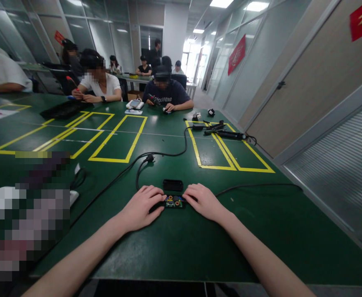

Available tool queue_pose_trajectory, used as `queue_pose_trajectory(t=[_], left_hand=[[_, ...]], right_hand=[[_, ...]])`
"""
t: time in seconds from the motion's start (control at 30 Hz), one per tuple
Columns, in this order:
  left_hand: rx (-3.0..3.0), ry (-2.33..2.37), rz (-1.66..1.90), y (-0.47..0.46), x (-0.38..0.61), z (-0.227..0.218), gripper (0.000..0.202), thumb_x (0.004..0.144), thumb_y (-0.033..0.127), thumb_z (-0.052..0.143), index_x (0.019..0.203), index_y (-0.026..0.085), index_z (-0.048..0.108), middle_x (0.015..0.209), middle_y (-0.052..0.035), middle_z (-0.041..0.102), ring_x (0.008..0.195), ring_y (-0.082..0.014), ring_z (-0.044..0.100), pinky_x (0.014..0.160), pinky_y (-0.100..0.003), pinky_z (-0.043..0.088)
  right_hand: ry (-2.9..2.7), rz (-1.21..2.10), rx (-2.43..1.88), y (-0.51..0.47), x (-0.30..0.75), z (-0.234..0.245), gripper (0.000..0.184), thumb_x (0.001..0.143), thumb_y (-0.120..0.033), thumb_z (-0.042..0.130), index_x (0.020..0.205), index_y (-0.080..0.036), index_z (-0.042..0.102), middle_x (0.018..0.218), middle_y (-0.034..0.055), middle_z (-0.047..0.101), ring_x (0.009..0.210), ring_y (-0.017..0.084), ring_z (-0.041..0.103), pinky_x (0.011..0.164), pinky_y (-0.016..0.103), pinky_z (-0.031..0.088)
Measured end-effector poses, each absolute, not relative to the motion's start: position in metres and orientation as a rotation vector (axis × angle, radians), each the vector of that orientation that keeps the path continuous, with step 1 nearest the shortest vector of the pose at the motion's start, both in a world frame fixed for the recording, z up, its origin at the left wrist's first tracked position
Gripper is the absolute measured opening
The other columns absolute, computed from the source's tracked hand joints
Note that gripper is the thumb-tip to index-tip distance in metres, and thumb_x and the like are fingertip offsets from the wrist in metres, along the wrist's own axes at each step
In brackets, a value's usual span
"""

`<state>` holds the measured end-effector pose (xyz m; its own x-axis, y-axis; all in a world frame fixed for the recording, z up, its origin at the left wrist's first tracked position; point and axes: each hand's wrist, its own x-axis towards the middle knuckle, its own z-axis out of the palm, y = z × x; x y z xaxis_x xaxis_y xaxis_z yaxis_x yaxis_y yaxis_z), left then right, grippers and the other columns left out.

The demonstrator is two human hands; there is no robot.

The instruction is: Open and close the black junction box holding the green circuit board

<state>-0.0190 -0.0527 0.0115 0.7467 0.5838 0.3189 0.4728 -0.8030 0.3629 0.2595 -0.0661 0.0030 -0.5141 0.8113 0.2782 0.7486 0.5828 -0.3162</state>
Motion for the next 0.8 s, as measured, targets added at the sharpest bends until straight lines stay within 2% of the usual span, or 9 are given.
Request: queue_pose_trajectory(t=[0.1,0.2,0.27,0.37,0.43,0.5,0.6,0.7,0.8], left_hand=[[2.713,0.852,0.688,-0.054,-0.02,0.009,0.018,0.095,0.02,0.063,0.112,0.022,0.067,0.134,-0.0116,0.064,0.12,-0.028,0.061,0.105,-0.047,0.051],[2.741,0.871,0.735,-0.055,-0.019,0.006,0.018,0.093,0.02,0.067,0.112,0.02,0.067,0.158,-0.0162,0.046,0.14,-0.0338,0.05,0.114,-0.053,0.046],[2.747,0.852,0.707,-0.055,-0.018,0.005,0.018,0.093,0.02,0.068,0.111,0.019,0.066,0.164,-0.0162,0.04,0.147,-0.0348,0.043,0.117,-0.055,0.044],[2.741,0.804,0.627,-0.055,-0.014,0.004,0.017,0.097,0.02,0.064,0.114,0.019,0.063,0.159,-0.0142,0.049,0.148,-0.0318,0.044,0.119,-0.056,0.043],[2.738,0.799,0.599,-0.054,-0.012,0.003,0.018,0.099,0.019,0.06,0.117,0.019,0.061,0.153,-0.0135,0.056,0.145,-0.0301,0.047,0.119,-0.055,0.044],[2.731,0.815,0.6,-0.055,-0.011,0.003,0.02,0.1,0.018,0.058,0.12,0.018,0.061,0.149,-0.0133,0.059,0.141,-0.0291,0.05,0.117,-0.053,0.045],[2.709,0.832,0.621,-0.055,-0.011,0.004,0.022,0.098,0.018,0.059,0.12,0.019,0.061,0.139,-0.0112,0.066,0.133,-0.0278,0.055,0.114,-0.051,0.048],[2.693,0.831,0.649,-0.056,-0.011,0.007,0.021,0.095,0.017,0.063,0.116,0.02,0.063,0.131,-0.0096,0.07,0.127,-0.0276,0.058,0.109,-0.048,0.05],[2.69,0.819,0.685,-0.056,-0.011,0.008,0.027,0.092,0.016,0.066,0.119,0.02,0.063,0.126,-0.0094,0.071,0.123,-0.0271,0.06,0.105,-0.045,0.051]], right_hand=[[-2.447,0.066,-1.288,-0.065,0.255,-0.002,0.028,0.106,-0.021,0.05,0.083,-0.02,0.066,0.08,0.0058,0.067,0.076,0.02,0.06,0.072,0.034,0.04],[-2.436,-0.03,-1.311,-0.063,0.251,-0.005,0.027,0.103,-0.018,0.05,0.081,-0.02,0.064,0.079,0.0062,0.066,0.075,0.021,0.06,0.072,0.035,0.04],[-2.378,-0.052,-1.347,-0.063,0.249,-0.006,0.022,0.102,-0.018,0.052,0.084,-0.019,0.066,0.082,0.0069,0.066,0.077,0.022,0.061,0.073,0.036,0.042],[-2.268,-0.059,-1.385,-0.062,0.249,-0.006,0.015,0.098,-0.021,0.059,0.107,-0.018,0.07,0.106,0.0122,0.069,0.095,0.026,0.064,0.082,0.039,0.048],[-2.245,-0.045,-1.369,-0.061,0.25,-0.008,0.031,0.098,-0.021,0.059,0.128,-0.02,0.067,0.129,0.0144,0.067,0.115,0.029,0.062,0.095,0.044,0.049],[-2.259,0.032,-1.319,-0.059,0.251,-0.011,0.038,0.099,-0.02,0.056,0.137,-0.024,0.065,0.138,0.0122,0.066,0.125,0.029,0.059,0.105,0.049,0.047],[-2.203,0.23,-1.247,-0.056,0.255,-0.014,0.035,0.099,-0.02,0.058,0.132,-0.026,0.068,0.124,0.0093,0.073,0.117,0.027,0.064,0.102,0.049,0.051],[-2.073,0.43,-1.203,-0.055,0.256,-0.015,0.039,0.094,-0.02,0.063,0.132,-0.025,0.067,0.108,0.0072,0.073,0.093,0.022,0.067,0.085,0.04,0.057],[-1.996,0.602,-1.169,-0.056,0.255,-0.013,0.043,0.091,-0.017,0.065,0.134,-0.024,0.066,0.099,0.0036,0.068,0.074,0.016,0.061,0.069,0.031,0.055]])
